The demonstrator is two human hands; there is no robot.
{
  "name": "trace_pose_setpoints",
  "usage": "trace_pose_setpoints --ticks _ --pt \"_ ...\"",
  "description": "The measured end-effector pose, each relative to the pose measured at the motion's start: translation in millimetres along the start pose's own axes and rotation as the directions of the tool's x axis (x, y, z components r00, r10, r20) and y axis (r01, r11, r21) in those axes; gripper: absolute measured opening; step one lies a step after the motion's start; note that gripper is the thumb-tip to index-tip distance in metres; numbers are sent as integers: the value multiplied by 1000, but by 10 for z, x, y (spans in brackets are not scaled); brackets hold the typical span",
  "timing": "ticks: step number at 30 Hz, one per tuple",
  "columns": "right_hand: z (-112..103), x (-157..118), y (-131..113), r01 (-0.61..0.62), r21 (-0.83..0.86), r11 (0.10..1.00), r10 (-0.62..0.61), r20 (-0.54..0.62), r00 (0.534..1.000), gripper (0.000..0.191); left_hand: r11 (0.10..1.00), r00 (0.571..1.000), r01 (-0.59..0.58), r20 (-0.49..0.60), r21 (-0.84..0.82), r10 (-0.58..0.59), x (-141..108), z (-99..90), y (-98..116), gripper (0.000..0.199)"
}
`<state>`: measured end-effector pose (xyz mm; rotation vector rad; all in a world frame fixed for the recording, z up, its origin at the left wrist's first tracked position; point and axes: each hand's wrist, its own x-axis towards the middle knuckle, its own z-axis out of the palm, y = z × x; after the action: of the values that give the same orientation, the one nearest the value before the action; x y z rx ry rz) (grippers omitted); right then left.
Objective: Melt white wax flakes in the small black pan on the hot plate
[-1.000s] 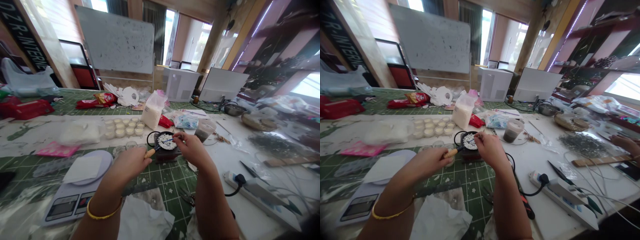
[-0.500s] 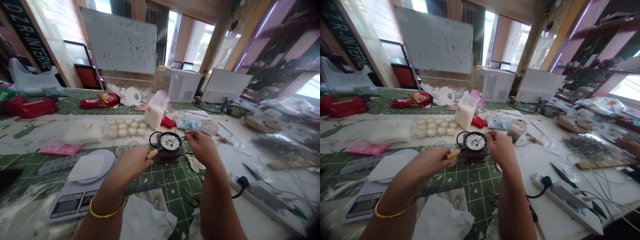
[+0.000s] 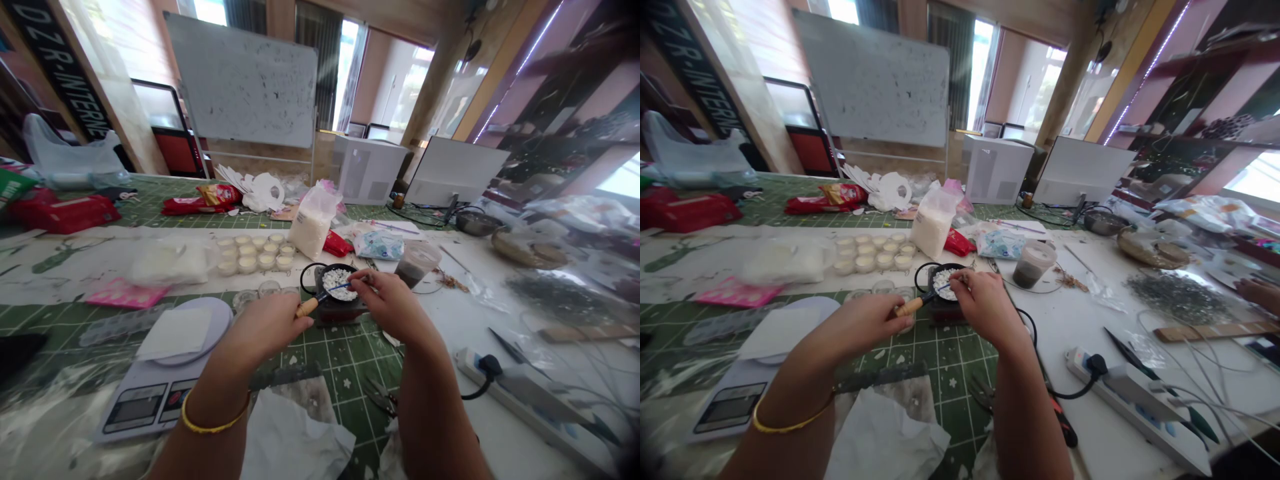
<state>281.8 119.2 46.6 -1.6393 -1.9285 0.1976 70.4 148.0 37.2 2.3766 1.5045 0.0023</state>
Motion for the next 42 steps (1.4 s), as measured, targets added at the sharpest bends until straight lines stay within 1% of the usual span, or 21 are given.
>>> trace_pose_setpoints --ticks 2,5,6,8,10,13,15,18,19,23,24,26,28,29,33,34,36,39,42 --pt "7 24 34 -47 -29 998 46 -36 998 23 1000 1000 -5 2 -2 5 7 11 -5 34" --pt "-39 28 98 -157 -110 982 138 -157 978 25 1000 1000 -8 11 2 8 21 26 -20 34" --pt "-55 24 109 -183 -133 974 159 -176 972 25 1000 1000 -5 14 4 5 25 31 -26 35" --pt "-65 17 106 -204 -170 964 176 -164 970 25 1000 1000 -3 13 2 3 33 42 -37 35" --pt "-40 19 77 -164 -180 970 146 -109 983 24 1000 1000 -9 10 -10 9 36 51 -45 35" --pt "16 29 35 -64 -144 988 57 -50 997 24 999 1000 -13 10 -29 13 35 54 -55 34" --pt "27 30 34 -59 -149 987 52 -49 997 25 999 1000 -4 10 -35 4 34 53 -62 34" --pt "4 11 52 -105 -201 974 98 -46 994 24 999 1000 6 13 -42 -5 37 47 -71 33" --pt "-2 3 54 -104 -206 973 98 -37 994 24 999 1000 7 14 -43 -7 41 44 -71 33" --pt "26 -4 38 -16 -153 988 17 9 1000 24 999 1000 -5 -8 -34 4 64 29 -41 37" --pt "38 3 37 -11 -151 988 14 15 1000 24 999 1000 -14 -19 -35 13 74 27 -24 39" --pt "44 13 45 -48 -188 981 48 -4 999 24 999 999 -23 -33 -37 22 97 27 15 42" --pt "26 9 56 -94 -230 969 88 -40 995 24 999 999 -21 -42 -29 20 121 34 55 41" --pt "14 3 58 -97 -233 968 89 -45 995 24 1000 999 -17 -44 -19 16 132 39 72 40" --pt "17 -2 46 -5 -137 991 6 11 1000 23 1000 999 -2 -51 23 3 153 51 106 41" --pt "26 4 45 -2 -130 991 3 11 1000 23 999 998 9 -55 30 -7 154 50 106 43" --pt "32 10 49 -37 -156 987 35 -12 999 22 998 998 36 -62 42 -33 155 46 97 45" --pt "-4 -11 43 -74 -176 982 65 -56 996 22 997 996 62 -71 56 -58 165 43 82 46" --pt "-21 -32 8 -2 -89 996 -1 -33 999 22 996 995 64 -86 62 -58 179 55 78 46"
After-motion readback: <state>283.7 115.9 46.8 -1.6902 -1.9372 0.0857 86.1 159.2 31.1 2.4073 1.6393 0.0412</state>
